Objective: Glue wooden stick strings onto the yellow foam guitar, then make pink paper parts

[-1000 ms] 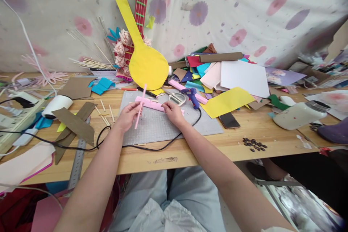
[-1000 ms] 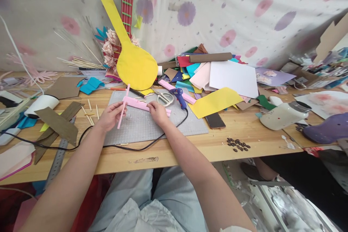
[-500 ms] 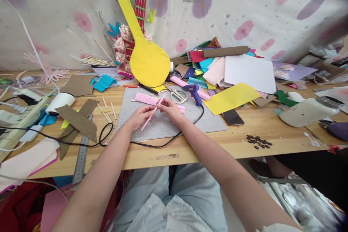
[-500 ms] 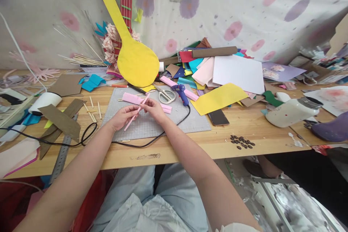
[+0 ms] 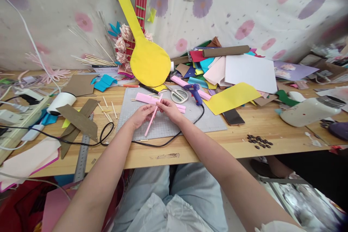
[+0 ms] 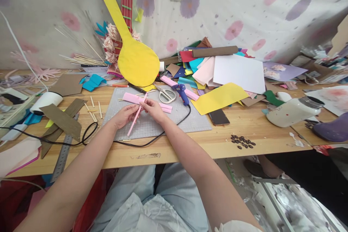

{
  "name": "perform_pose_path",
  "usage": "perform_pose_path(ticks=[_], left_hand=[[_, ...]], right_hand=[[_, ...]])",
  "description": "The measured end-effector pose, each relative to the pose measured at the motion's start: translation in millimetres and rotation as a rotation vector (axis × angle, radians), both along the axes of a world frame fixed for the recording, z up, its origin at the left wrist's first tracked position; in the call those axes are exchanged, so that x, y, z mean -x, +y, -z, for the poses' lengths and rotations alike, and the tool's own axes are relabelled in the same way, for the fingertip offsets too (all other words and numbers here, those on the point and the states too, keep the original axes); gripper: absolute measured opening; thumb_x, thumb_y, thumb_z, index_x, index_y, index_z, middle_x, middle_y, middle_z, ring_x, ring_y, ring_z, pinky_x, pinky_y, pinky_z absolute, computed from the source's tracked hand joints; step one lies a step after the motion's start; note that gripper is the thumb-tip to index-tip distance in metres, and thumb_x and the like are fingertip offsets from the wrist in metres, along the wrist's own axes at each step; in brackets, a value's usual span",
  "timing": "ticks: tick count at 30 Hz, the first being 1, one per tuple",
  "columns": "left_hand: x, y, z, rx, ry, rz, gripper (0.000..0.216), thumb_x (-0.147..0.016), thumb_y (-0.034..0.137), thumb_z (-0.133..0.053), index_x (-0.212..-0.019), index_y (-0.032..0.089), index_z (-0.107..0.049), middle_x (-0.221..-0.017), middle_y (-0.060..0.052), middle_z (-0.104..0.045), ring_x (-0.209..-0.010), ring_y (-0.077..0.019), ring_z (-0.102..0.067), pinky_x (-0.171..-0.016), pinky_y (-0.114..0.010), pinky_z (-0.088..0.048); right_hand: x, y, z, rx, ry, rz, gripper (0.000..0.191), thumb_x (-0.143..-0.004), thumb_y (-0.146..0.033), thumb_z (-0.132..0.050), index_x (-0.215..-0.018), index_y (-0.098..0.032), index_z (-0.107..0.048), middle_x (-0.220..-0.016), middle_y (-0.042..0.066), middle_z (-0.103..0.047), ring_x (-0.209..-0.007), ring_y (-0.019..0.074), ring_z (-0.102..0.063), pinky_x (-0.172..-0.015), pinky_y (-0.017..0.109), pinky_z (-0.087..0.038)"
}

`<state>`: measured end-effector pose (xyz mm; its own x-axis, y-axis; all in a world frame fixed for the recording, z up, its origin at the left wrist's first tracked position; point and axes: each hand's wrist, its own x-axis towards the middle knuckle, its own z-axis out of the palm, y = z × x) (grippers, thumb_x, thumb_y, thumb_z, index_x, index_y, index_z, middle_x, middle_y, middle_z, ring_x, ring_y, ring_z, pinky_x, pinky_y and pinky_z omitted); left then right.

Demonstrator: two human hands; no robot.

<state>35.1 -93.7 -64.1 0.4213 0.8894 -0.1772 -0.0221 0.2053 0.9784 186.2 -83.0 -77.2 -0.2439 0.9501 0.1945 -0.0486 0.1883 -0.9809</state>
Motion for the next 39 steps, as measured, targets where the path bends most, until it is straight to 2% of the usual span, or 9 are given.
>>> perform_pose_path(ticks=[3, 5, 7, 11, 18, 24, 32, 35, 39], left_hand=[[-6.1, 2.2, 0.5, -0.055, 0.043, -0.126, 0.034, -0.061, 0.045, -0.065, -0.074, 0.015, -0.058, -0.059, 0.003, -0.049, -0.048, -0.0062, -0.045, -0.040, -0.018, -0.038], [-6.5, 2.6, -0.3, -0.029, 0.045, -0.154, 0.032, -0.060, 0.043, -0.066, -0.071, 0.015, -0.057, -0.056, 0.003, -0.049, -0.045, -0.0056, -0.045, -0.039, -0.017, -0.038], [-5.0, 2.0, -2.2, 0.019, 0.032, -0.144, 0.029, -0.059, 0.040, -0.068, -0.066, 0.015, -0.054, -0.054, 0.003, -0.050, -0.043, -0.0048, -0.045, -0.039, -0.017, -0.037], [-4.0, 0.2, -6.4, 0.061, 0.015, -0.127, 0.029, -0.056, 0.036, -0.070, -0.059, 0.014, -0.051, -0.055, 0.002, -0.052, -0.042, -0.0049, -0.045, -0.038, -0.017, -0.038], [-6.1, 3.3, -6.1, 0.093, 0.046, -0.040, 0.042, -0.067, 0.053, -0.057, -0.078, 0.012, -0.060, -0.066, -0.004, -0.058, -0.045, -0.0069, -0.048, -0.041, -0.022, -0.045], [-5.1, 4.6, -4.2, 0.074, 0.051, -0.098, 0.031, -0.059, 0.039, -0.069, -0.071, 0.012, -0.059, -0.055, 0.002, -0.051, -0.045, -0.0051, -0.045, -0.041, -0.019, -0.043], [-2.3, 4.8, -7.0, 0.109, -0.043, -0.201, 0.034, -0.052, 0.031, -0.074, -0.058, 0.015, -0.045, -0.047, 0.006, -0.044, -0.039, -0.0030, -0.038, -0.040, -0.019, -0.043], [2.6, 6.6, -5.3, 0.138, -0.132, -0.288, 0.033, -0.055, 0.031, -0.073, -0.061, 0.015, -0.045, -0.048, 0.007, -0.044, -0.041, -0.0024, -0.039, -0.042, -0.016, -0.042], [18.8, 13.0, -3.3, 0.156, -0.334, -0.341, 0.028, -0.063, 0.033, -0.068, -0.068, 0.015, -0.048, -0.054, 0.006, -0.042, -0.041, -0.0003, -0.037, -0.036, -0.010, -0.031]], right_hand=[[2.2, -1.1, -2.3, 0.001, -0.025, 0.023, 0.035, -0.070, -0.049, -0.054, -0.061, -0.017, -0.044, -0.054, -0.006, -0.041, -0.049, 0.0052, -0.036, -0.050, 0.020, -0.029], [2.3, -1.1, -2.6, 0.024, -0.001, 0.017, 0.036, -0.073, -0.052, -0.049, -0.063, -0.017, -0.045, -0.056, -0.005, -0.044, -0.050, 0.0055, -0.038, -0.050, 0.021, -0.030], [1.8, -0.3, -1.9, 0.044, 0.030, 0.009, 0.037, -0.074, -0.054, -0.046, -0.066, -0.017, -0.047, -0.059, -0.004, -0.047, -0.051, 0.0057, -0.040, -0.050, 0.021, -0.031], [0.5, 2.7, 0.9, 0.065, 0.083, 0.005, 0.035, -0.069, -0.052, -0.054, -0.066, -0.018, -0.047, -0.058, -0.005, -0.046, -0.050, 0.0053, -0.039, -0.051, 0.020, -0.031], [-1.1, 6.7, 6.4, 0.085, 0.159, -0.095, 0.032, -0.071, -0.047, -0.055, -0.065, -0.016, -0.049, -0.058, -0.004, -0.049, -0.051, 0.0047, -0.041, -0.052, 0.020, -0.032], [-0.2, 5.5, 3.5, 0.127, 0.148, -0.114, 0.031, -0.069, -0.046, -0.057, -0.066, -0.016, -0.051, -0.058, -0.004, -0.049, -0.051, 0.0043, -0.041, -0.051, 0.019, -0.032], [-7.0, 7.7, 1.1, 0.125, 0.164, 0.024, 0.032, -0.067, -0.046, -0.058, -0.079, -0.017, -0.057, -0.060, -0.004, -0.049, -0.050, 0.0047, -0.040, -0.048, 0.019, -0.031], [-20.1, 8.9, -4.1, 0.097, 0.134, 0.099, 0.032, -0.067, -0.047, -0.058, -0.077, -0.017, -0.057, -0.059, -0.004, -0.048, -0.050, 0.0051, -0.040, -0.048, 0.020, -0.032], [-46.2, 11.3, -10.8, 0.054, 0.091, 0.229, 0.030, -0.067, -0.047, -0.058, -0.075, -0.017, -0.056, -0.059, -0.003, -0.048, -0.048, 0.0057, -0.039, -0.047, 0.021, -0.032]])
